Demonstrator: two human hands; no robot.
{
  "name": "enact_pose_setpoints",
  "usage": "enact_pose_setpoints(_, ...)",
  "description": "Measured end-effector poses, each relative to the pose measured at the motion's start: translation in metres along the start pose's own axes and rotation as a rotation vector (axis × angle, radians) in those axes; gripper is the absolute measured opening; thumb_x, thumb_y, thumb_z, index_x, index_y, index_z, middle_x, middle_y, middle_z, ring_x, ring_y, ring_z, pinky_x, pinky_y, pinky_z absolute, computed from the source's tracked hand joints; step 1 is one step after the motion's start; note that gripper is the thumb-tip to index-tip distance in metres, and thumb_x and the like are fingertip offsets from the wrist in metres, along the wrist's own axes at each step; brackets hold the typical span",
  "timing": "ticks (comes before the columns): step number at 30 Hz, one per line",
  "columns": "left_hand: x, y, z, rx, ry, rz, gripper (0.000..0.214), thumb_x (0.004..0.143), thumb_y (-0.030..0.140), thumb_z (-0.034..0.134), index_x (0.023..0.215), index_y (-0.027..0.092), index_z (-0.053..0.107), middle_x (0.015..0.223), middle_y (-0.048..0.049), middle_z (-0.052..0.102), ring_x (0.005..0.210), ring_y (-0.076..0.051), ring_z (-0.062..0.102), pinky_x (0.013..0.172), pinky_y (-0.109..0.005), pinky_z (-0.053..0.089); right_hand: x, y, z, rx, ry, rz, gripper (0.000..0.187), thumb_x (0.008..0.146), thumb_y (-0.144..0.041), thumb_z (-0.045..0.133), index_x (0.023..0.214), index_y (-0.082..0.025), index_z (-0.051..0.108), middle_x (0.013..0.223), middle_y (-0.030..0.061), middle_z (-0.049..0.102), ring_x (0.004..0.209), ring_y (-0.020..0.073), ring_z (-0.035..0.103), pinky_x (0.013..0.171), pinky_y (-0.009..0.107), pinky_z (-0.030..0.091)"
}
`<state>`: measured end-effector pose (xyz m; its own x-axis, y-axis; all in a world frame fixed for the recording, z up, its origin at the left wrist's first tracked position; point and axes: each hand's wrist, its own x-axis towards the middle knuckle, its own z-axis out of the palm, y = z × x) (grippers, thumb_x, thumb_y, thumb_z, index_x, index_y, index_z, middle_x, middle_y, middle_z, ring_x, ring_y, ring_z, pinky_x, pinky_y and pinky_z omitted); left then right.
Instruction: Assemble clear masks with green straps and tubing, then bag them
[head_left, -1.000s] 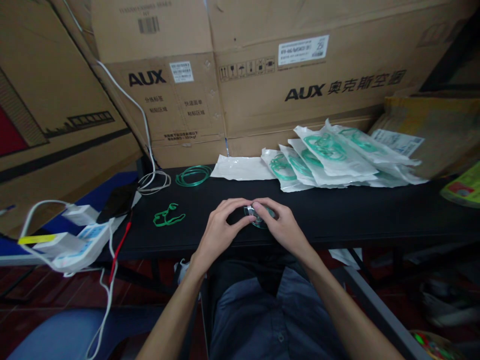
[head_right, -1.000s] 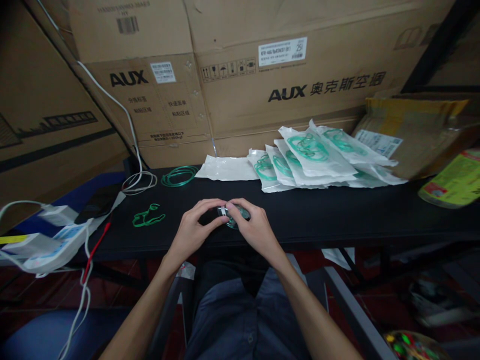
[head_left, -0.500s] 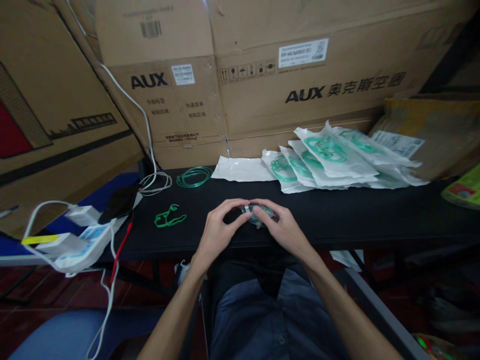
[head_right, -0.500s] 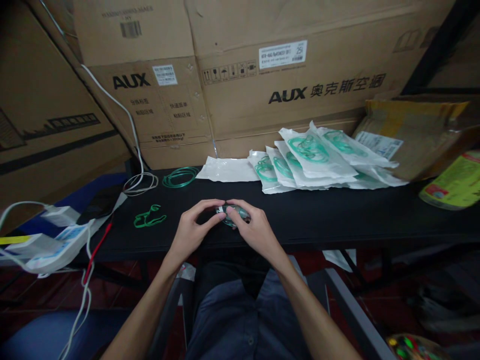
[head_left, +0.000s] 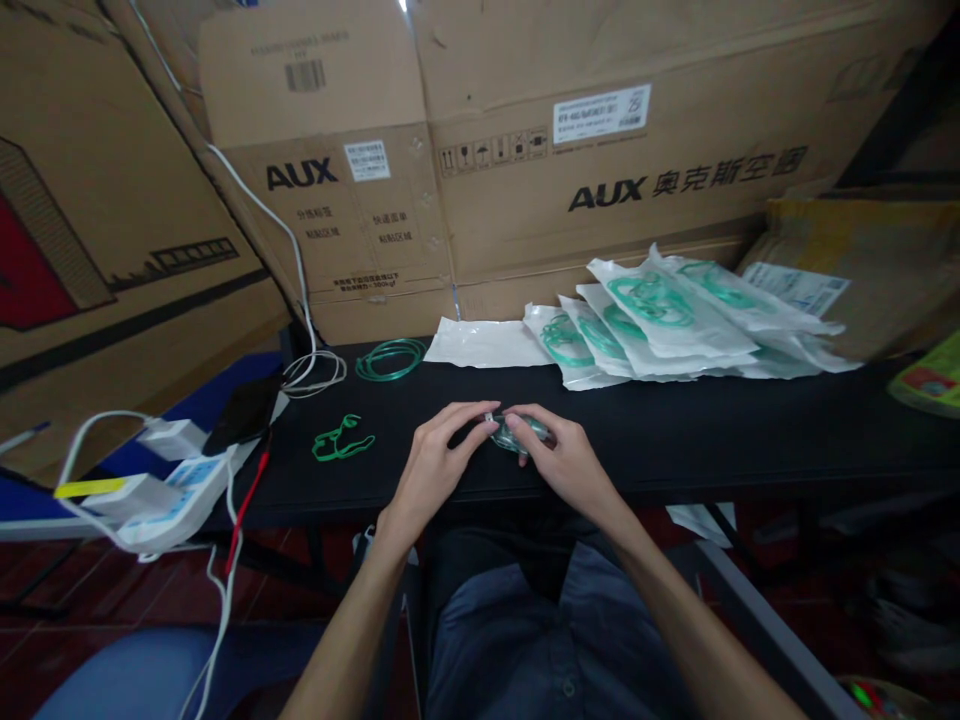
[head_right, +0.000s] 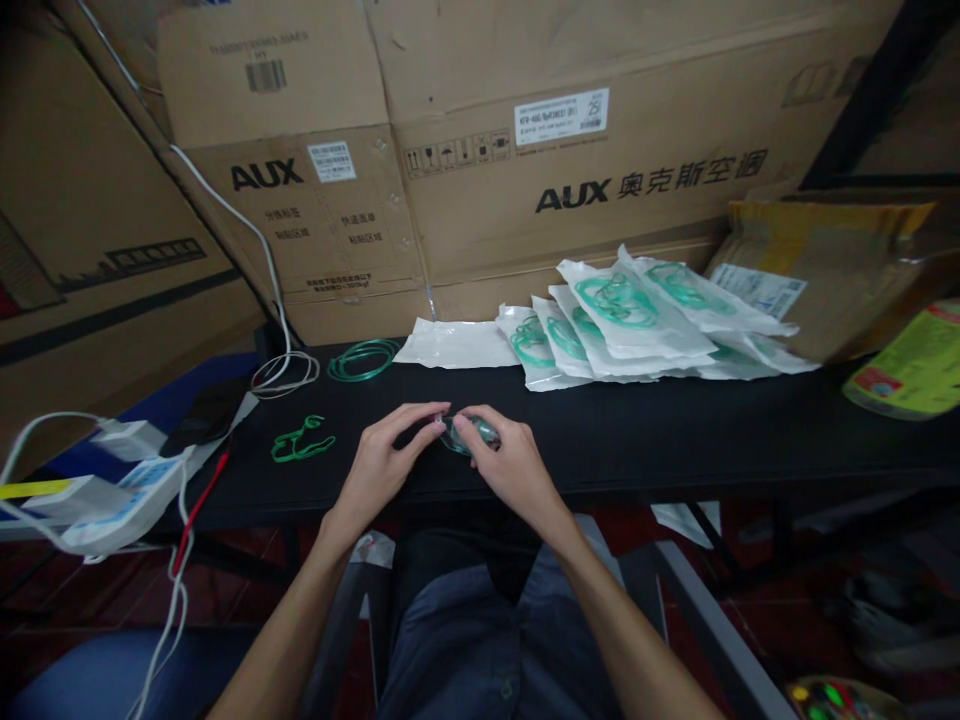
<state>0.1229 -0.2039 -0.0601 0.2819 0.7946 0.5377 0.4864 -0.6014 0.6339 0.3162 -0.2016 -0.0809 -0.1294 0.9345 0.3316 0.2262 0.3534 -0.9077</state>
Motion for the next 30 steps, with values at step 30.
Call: enact_pose_setpoints(30, -0.061, -0.096, -0.148, 0.503, -0.174, -0.207, 0.061, 0.092, 0.071, 0.049, 0.128, 0.026, 0.071, 0.137, -0.0062, 0.068, 0.136, -0.031, 0.056, 0.119, -0.051, 0.039, -0.001, -0.001, 0.000, -0.035, -0.039, -0.026, 0.034, 0.099, -0.048, 0.055, 0.109, -0.022, 0.073, 0.080, 0.0007, 0.073, 0.062, 0.0163, 0.068, 0.063, 0.027, 0.051)
